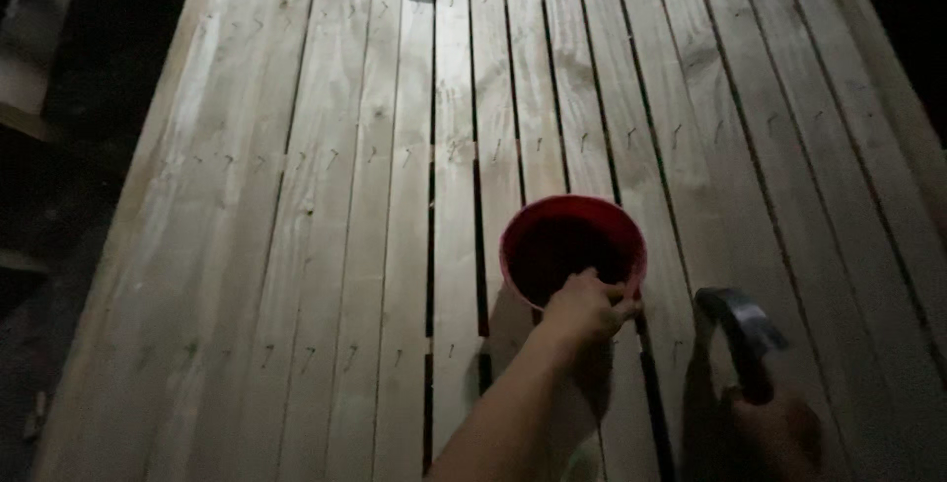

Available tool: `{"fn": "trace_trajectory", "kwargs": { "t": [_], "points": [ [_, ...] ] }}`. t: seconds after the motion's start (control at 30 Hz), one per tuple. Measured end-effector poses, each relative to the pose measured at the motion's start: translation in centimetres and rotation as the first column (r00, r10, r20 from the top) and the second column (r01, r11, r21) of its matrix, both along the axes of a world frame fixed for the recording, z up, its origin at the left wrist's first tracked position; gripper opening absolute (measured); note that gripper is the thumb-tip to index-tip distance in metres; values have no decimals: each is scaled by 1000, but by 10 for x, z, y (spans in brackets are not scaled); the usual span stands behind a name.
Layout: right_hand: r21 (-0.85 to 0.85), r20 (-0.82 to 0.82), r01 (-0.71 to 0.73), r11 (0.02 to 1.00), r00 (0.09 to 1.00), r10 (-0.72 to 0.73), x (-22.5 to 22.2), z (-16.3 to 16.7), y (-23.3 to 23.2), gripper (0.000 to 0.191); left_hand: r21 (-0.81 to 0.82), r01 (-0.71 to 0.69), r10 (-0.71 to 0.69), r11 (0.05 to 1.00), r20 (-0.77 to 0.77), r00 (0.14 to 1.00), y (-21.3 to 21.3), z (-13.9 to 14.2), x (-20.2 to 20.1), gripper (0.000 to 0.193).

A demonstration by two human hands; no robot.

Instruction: The person pulls nails out of a wooden slatted pallet frame using a claw hammer and drops the extracted nails into a red plastic bucket, working along the slats one nail at a time.

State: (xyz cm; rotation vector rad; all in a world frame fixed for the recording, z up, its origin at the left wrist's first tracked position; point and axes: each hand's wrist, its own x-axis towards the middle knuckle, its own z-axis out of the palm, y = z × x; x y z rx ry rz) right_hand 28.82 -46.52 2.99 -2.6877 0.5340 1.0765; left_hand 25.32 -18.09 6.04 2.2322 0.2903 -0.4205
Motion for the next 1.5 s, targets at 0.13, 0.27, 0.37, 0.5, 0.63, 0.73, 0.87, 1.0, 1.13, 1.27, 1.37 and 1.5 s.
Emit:
{"fn": "trace_trajectory", "kwargs": {
  "t": [0.13,0.27,0.37,0.5,0.63,0.73,0.87,1.0,1.13,1.27,1.37,1.5],
  "points": [
    [-43,39,-35,998,999,36,4,-5,-1,62,131,-128,130,983,-8,991,17,-6,9,44],
    [-36,43,-26,999,999,27,11,-16,-7,64,313,-178,234,933,-153,960,26,1,19,53],
    [-24,11,14,1000,1000,-14,15,-21,-10,63,362,-48,140,931,-232,963,14,8,27,50],
    [-8,-12,40,999,999,-40,19,-23,-10,61,321,-51,97,946,-128,987,-4,5,35,45],
    [12,-39,76,997,996,-75,22,-18,-10,60,199,-47,76,979,-138,987,-3,-11,40,45],
    [27,-58,93,995,994,-91,22,-18,-13,60,120,-85,106,989,-190,976,3,-20,42,32],
    [-73,27,25,997,999,-23,17,-28,-13,63,18,-137,137,990,-202,970,8,-24,41,25],
    [-47,-16,-6,999,1000,6,17,-33,-14,68,-160,-337,317,928,-136,939,13,-22,37,24],
    [-28,-88,108,994,990,-110,24,-28,-21,66,-314,-501,501,807,-87,861,28,-24,33,19],
    [8,-45,67,998,997,-67,24,-23,-20,63,-640,-550,628,536,-132,767,38,-25,28,16],
    [-18,-24,36,999,999,-36,23,-26,-17,65,-608,-567,654,556,-102,750,38,-24,26,15],
    [-7,-9,24,1000,1000,-24,23,-32,-20,68,-662,-643,645,385,-304,701,36,-12,24,15]
  ]
}}
